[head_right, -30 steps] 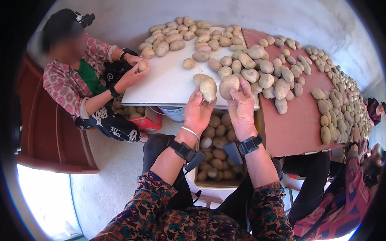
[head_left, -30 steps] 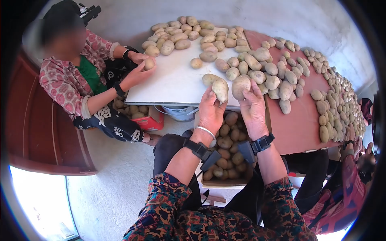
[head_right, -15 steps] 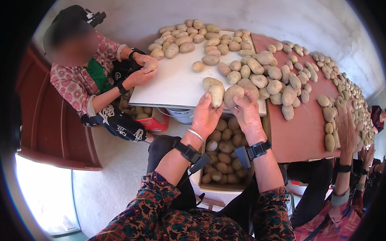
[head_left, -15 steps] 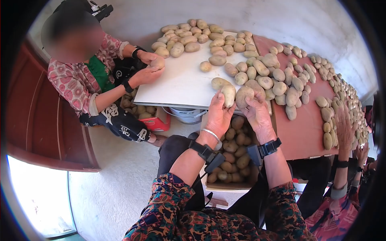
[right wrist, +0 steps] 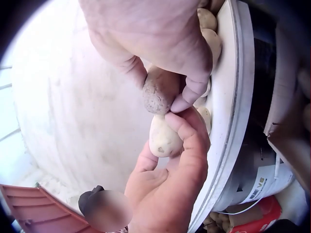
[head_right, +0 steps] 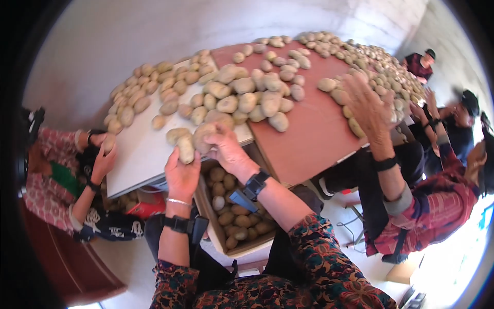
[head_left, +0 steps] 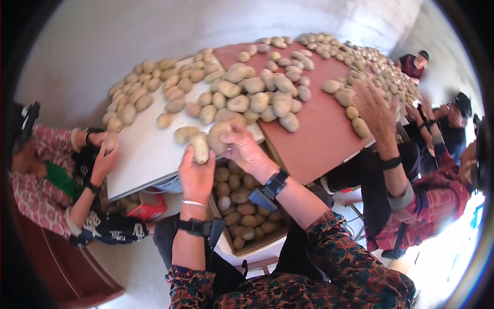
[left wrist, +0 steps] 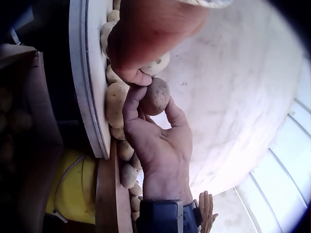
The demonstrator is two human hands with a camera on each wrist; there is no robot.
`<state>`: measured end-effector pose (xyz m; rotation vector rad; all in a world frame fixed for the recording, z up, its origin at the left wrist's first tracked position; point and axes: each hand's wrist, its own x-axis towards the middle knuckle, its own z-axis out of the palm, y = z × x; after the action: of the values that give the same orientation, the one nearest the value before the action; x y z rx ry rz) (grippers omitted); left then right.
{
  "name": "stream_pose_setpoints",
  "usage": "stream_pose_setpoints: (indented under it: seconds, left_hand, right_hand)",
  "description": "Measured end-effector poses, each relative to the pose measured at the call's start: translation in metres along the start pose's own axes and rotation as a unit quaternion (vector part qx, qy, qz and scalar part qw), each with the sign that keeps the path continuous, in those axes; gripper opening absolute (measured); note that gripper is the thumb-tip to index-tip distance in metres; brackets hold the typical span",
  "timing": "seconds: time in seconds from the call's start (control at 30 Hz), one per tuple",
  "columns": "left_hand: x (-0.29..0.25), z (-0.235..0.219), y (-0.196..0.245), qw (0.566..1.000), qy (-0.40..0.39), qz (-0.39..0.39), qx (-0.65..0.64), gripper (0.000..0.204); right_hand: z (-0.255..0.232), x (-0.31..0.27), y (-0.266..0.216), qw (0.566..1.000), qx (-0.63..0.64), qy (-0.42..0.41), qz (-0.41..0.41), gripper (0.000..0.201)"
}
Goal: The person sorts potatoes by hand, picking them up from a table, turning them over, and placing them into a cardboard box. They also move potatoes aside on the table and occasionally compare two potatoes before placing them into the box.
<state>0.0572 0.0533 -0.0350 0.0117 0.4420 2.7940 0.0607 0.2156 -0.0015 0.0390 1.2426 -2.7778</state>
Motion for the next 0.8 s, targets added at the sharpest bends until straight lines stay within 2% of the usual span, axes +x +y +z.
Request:
stream_pose_setpoints:
  seconds: [0.03,0.1,0.2,0.23,0.27,0.37,0.43,0.47,0.53,0.57,0.63,0.67,0.73,0.77,0.8]
  left_hand:
    - [0.001,0.003,-0.001,1.0,-0.007,-0.012,0.0,0.035]
    - [-0.004,0.011,-0.002,0.995,0.012,0.022,0.094,0.041]
    - [-0.007,0.019,-0.005,0.989,0.005,0.044,0.142,0.047]
    - [-0.006,0.02,-0.008,0.983,-0.006,0.055,0.175,0.064]
    - [-0.005,0.023,-0.013,0.983,-0.011,0.047,0.176,0.064]
    - [-0.01,0.021,-0.012,0.984,-0.011,0.038,0.175,0.055]
    - [-0.006,0.02,-0.012,0.997,-0.001,0.004,0.072,0.04]
    - [-0.006,0.02,-0.009,0.997,0.01,0.012,0.08,0.04]
    - [-0.005,0.017,-0.005,0.996,-0.011,-0.061,0.069,0.036]
    - [-0.003,0.014,-0.001,0.995,0.005,-0.062,0.073,0.036]
    - [-0.003,0.004,0.001,0.97,-0.021,-0.13,0.204,0.037]
    - [-0.008,0.011,-0.002,0.95,0.016,-0.134,0.283,0.038]
    - [-0.016,0.004,-0.009,0.909,0.035,-0.161,0.383,0.044]
    - [-0.018,0.002,-0.013,0.908,0.035,-0.161,0.386,0.044]
    - [-0.022,0.001,-0.017,0.856,0.035,-0.17,0.487,0.046]
  right_hand:
    - [-0.001,-0.001,-0.003,1.0,-0.001,0.004,0.003,0.059]
    - [-0.002,-0.005,-0.01,1.0,-0.013,0.017,-0.004,0.058]
    - [-0.002,-0.006,-0.012,0.999,-0.019,0.026,-0.022,0.059]
    - [0.001,-0.006,-0.011,0.998,-0.026,0.041,-0.039,0.06]
    - [-0.001,-0.009,-0.013,0.996,-0.032,0.059,-0.058,0.061]
    - [-0.005,-0.015,-0.021,0.997,-0.014,0.043,-0.059,0.061]
    - [-0.007,-0.017,-0.026,0.997,-0.005,0.045,-0.062,0.059]
    - [-0.009,-0.018,-0.029,0.997,-0.001,0.037,-0.069,0.053]
    - [-0.019,-0.015,-0.033,0.998,0.001,0.007,-0.055,0.045]
    - [-0.024,-0.015,-0.033,0.999,0.005,-0.003,-0.052,0.043]
    - [-0.028,-0.02,-0.033,0.999,0.026,-0.003,-0.029,0.039]
    - [-0.028,-0.025,-0.035,0.999,-0.008,0.016,-0.026,0.051]
    - [-0.028,-0.033,-0.042,0.999,-0.034,-0.005,-0.009,0.044]
    - [-0.029,-0.035,-0.045,0.999,-0.031,-0.006,-0.011,0.044]
    - [-0.029,-0.037,-0.046,0.998,-0.059,0.004,0.007,0.041]
